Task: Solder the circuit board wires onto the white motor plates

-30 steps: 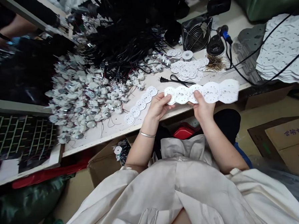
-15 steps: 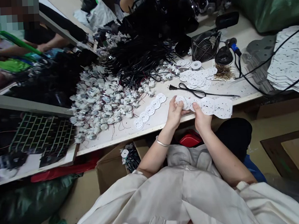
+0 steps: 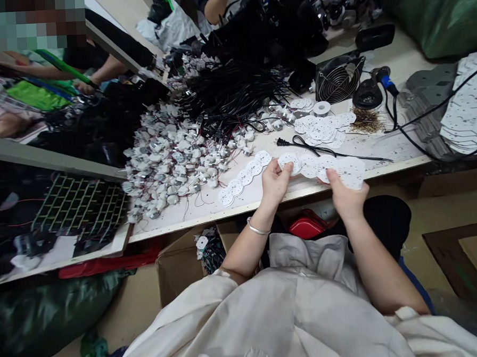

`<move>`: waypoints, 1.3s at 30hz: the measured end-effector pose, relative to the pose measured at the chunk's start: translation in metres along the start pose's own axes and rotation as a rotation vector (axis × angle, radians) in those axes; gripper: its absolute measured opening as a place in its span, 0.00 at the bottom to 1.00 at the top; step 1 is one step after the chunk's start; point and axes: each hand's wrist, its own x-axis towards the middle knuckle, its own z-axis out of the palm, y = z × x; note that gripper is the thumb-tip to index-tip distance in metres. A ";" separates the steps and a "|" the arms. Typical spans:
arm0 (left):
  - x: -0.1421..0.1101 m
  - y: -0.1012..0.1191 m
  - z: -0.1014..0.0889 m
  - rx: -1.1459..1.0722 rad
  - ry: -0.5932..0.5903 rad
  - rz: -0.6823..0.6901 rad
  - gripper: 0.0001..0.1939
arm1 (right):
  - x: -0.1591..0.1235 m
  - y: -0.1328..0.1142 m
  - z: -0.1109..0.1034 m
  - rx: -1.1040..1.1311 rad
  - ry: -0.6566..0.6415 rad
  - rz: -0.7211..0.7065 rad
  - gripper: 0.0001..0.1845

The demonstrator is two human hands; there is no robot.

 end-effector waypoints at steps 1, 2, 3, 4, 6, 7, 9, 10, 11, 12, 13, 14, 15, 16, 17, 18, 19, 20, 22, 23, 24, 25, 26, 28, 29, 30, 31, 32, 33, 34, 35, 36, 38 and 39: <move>0.001 0.002 -0.001 0.044 0.048 0.043 0.19 | -0.006 -0.001 0.007 -0.076 0.056 -0.059 0.19; 0.001 0.005 -0.003 0.088 0.084 0.083 0.18 | -0.011 -0.001 0.013 -0.120 0.103 -0.097 0.18; 0.001 0.008 -0.006 0.117 0.096 0.113 0.19 | -0.012 -0.002 0.018 -0.111 0.129 -0.103 0.18; 0.001 0.013 -0.009 0.116 0.076 0.126 0.21 | -0.011 -0.003 0.020 -0.057 0.095 -0.062 0.19; 0.001 0.022 -0.015 0.019 -0.045 0.083 0.25 | 0.002 -0.004 0.018 0.115 -0.054 0.103 0.22; 0.001 0.027 -0.017 -0.051 -0.117 0.036 0.28 | 0.010 -0.004 0.016 0.194 -0.145 0.208 0.24; 0.003 0.031 -0.020 -0.171 -0.216 -0.069 0.29 | 0.025 -0.003 0.010 0.295 -0.275 0.401 0.25; 0.004 0.031 -0.020 -0.202 -0.231 -0.117 0.29 | 0.030 -0.002 0.009 0.325 -0.286 0.468 0.24; 0.006 0.029 -0.019 -0.208 -0.230 -0.158 0.28 | 0.033 0.000 0.009 0.345 -0.269 0.503 0.24; 0.008 0.025 -0.018 -0.181 -0.209 -0.171 0.26 | 0.033 0.002 0.010 0.348 -0.248 0.508 0.23; 0.010 0.021 -0.017 -0.131 -0.167 -0.153 0.25 | 0.030 0.004 0.013 0.332 -0.222 0.472 0.23; 0.012 0.016 -0.015 -0.073 -0.114 -0.112 0.24 | 0.026 0.006 0.016 0.300 -0.193 0.401 0.23; 0.014 0.011 -0.014 -0.012 -0.054 -0.050 0.22 | 0.021 0.008 0.019 0.258 -0.166 0.315 0.22; 0.015 0.007 -0.014 0.043 0.004 0.024 0.20 | 0.014 0.008 0.022 0.217 -0.141 0.228 0.21; 0.016 0.004 -0.013 0.078 0.051 0.089 0.19 | 0.008 0.008 0.024 0.181 -0.115 0.148 0.20; 0.017 0.003 -0.013 0.084 0.073 0.120 0.19 | 0.002 0.007 0.025 0.148 -0.084 0.080 0.19; 0.018 0.003 -0.014 0.055 0.059 0.094 0.19 | -0.002 0.005 0.025 0.112 -0.060 0.027 0.18; 0.019 0.004 -0.015 0.005 0.023 0.032 0.20 | -0.004 0.002 0.025 0.074 -0.045 -0.010 0.18; 0.021 0.007 -0.018 -0.134 -0.082 -0.152 0.19 | -0.002 -0.004 0.024 0.032 -0.032 -0.016 0.17; 0.021 0.009 -0.019 -0.191 -0.128 -0.234 0.18 | 0.003 -0.006 0.023 0.054 -0.053 0.042 0.17; 0.021 0.011 -0.020 -0.226 -0.158 -0.288 0.16 | 0.009 -0.008 0.023 0.111 -0.088 0.144 0.18; 0.021 0.012 -0.021 -0.244 -0.173 -0.312 0.14 | 0.016 -0.008 0.023 0.188 -0.123 0.274 0.18; 0.020 0.013 -0.021 -0.256 -0.177 -0.317 0.12 | 0.023 -0.008 0.024 0.268 -0.149 0.409 0.18; 0.017 0.016 -0.020 -0.288 -0.176 -0.324 0.11 | 0.033 -0.003 0.025 0.383 -0.158 0.600 0.19; 0.015 0.018 -0.019 -0.307 -0.170 -0.315 0.12 | 0.034 0.000 0.026 0.410 -0.143 0.625 0.19; 0.014 0.019 -0.017 -0.324 -0.168 -0.295 0.12 | 0.033 0.003 0.026 0.422 -0.124 0.598 0.21; 0.013 0.021 -0.015 -0.334 -0.173 -0.265 0.13 | 0.030 0.006 0.027 0.423 -0.110 0.536 0.23; 0.012 0.022 -0.013 -0.336 -0.185 -0.232 0.15 | 0.025 0.008 0.027 0.412 -0.102 0.456 0.26; 0.012 0.022 -0.011 -0.327 -0.200 -0.202 0.18 | 0.021 0.010 0.028 0.389 -0.096 0.372 0.28; 0.012 0.021 -0.009 -0.308 -0.208 -0.177 0.22 | 0.016 0.010 0.028 0.356 -0.094 0.298 0.29; 0.012 0.019 -0.008 -0.281 -0.194 -0.157 0.24 | 0.013 0.010 0.028 0.316 -0.098 0.245 0.29; 0.013 0.017 -0.007 -0.254 -0.154 -0.141 0.27 | 0.012 0.009 0.026 0.280 -0.113 0.215 0.28; 0.015 0.013 -0.009 -0.221 -0.063 -0.126 0.31 | 0.012 0.007 0.022 0.241 -0.189 0.222 0.29; 0.016 0.011 -0.010 -0.214 -0.056 -0.145 0.33 | 0.015 0.005 0.019 0.246 -0.247 0.252 0.30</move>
